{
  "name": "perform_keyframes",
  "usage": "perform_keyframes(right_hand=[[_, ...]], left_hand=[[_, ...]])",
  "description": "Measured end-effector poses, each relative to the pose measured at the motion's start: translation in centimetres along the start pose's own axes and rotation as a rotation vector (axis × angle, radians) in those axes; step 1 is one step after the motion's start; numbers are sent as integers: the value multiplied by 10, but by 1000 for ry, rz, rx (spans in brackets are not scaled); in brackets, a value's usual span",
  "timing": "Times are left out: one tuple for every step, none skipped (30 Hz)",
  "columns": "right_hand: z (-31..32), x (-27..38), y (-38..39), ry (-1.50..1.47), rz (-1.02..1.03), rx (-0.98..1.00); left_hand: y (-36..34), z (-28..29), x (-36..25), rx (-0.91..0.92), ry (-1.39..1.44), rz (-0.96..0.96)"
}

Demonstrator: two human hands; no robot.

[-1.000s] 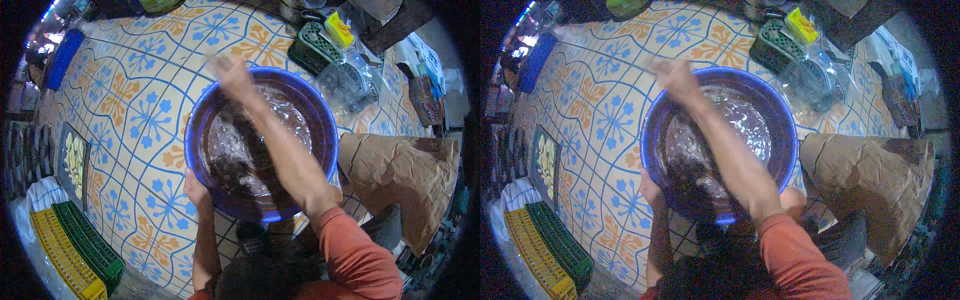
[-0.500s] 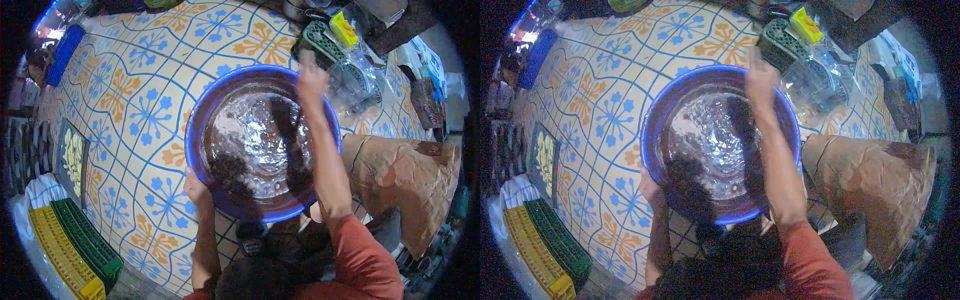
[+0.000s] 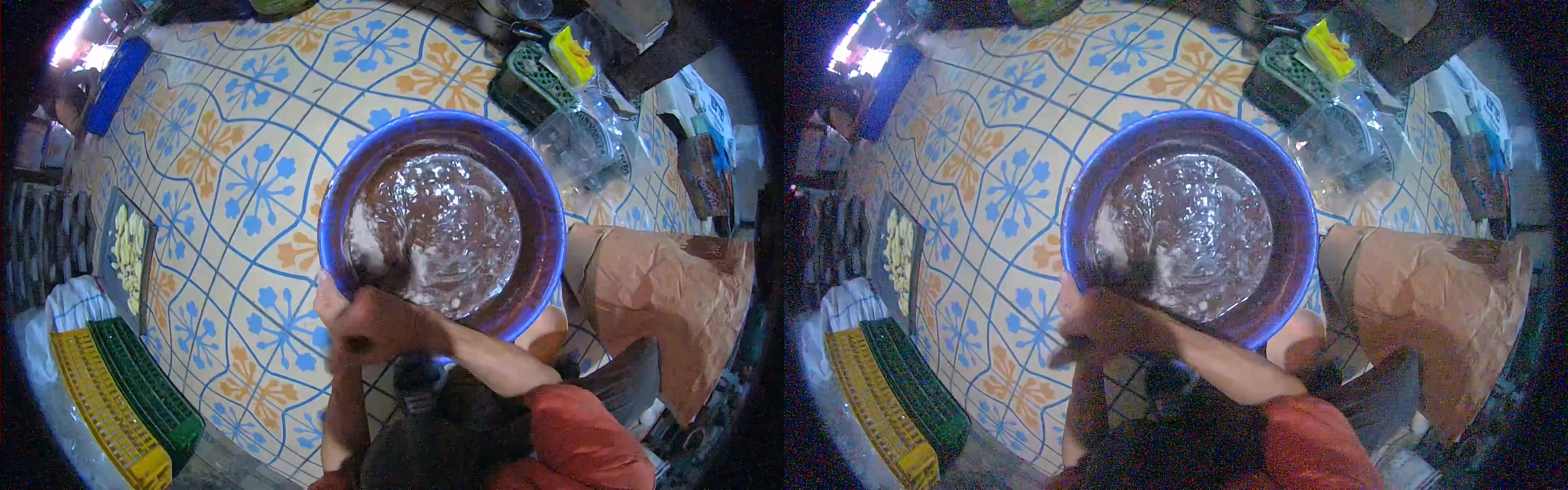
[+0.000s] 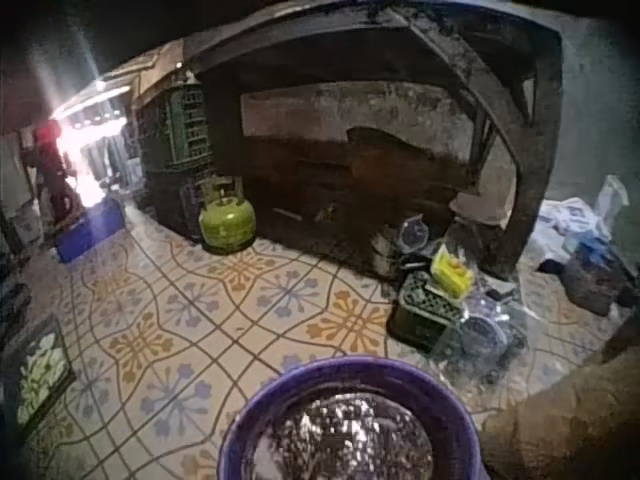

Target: The person adds flour from a large sack into a blue basin containing a dark liquid and mixes the ingredients together by hand and with a wooden paddle.

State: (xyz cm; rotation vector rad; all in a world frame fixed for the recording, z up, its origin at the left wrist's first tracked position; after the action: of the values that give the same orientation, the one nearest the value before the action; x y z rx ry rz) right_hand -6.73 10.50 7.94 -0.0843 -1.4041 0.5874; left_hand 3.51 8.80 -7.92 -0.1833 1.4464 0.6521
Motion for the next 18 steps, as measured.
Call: perform_keyframes(right_hand=[[33,1,27,95,-72,-97],[81,-2,54,193,-127,-307],[120,-1,75,188,-187,-582],[160,-9,97,103,-305,-901],[196,-23,113,3,-392,-1169],[232,-31,113,-50,-383,-1361],[259,-32,104,16,-303,-1490],[270,-38,80,96,-176,-1346],[272,-34,58,420,61,-1409],[243,-38,19,373,-3,-1271],[219,-34,-12,353,-59,-1131],[194,-48,-31,219,-66,-1026],[163,-33,-47,295,63,-927],[131,-32,-56,114,-68,-783],[98,-39,-53,148,65,-645],[80,-2,-31,477,309,-687],[50,-11,-26,448,74,-381],[40,-11,-10,416,-36,-222]], left_hand=[[17,-22,8,25,132,157],[37,-42,-13,101,-38,181],[28,-33,-5,78,-53,173],[16,-22,-1,52,-81,42],[12,-21,3,46,-104,-71],[18,-30,-5,112,11,-64],[23,-37,-5,125,20,-58],[25,-37,-8,103,67,-23],[29,-44,-8,94,117,19],[22,-34,-9,80,101,1],[20,-31,-5,64,94,4],[20,-33,-2,57,94,8],[17,-32,3,59,91,4],[11,-26,11,35,102,37],[11,-26,17,21,116,77],[14,-30,12,25,119,81],[16,-27,6,-10,60,105],[17,-22,-3,-48,3,125]])
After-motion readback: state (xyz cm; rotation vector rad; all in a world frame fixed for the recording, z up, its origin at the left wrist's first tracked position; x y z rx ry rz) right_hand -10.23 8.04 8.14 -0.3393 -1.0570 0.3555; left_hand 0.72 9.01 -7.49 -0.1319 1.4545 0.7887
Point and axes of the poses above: each hand's wrist, its own y-axis away from the middle knuckle, its own z-axis out of the back of the hand, x = y × z, the point moved 9 cm from there along -y, towards the middle knuckle, and after that the axes turned 15 degrees about -x, right-handed, at the moved point
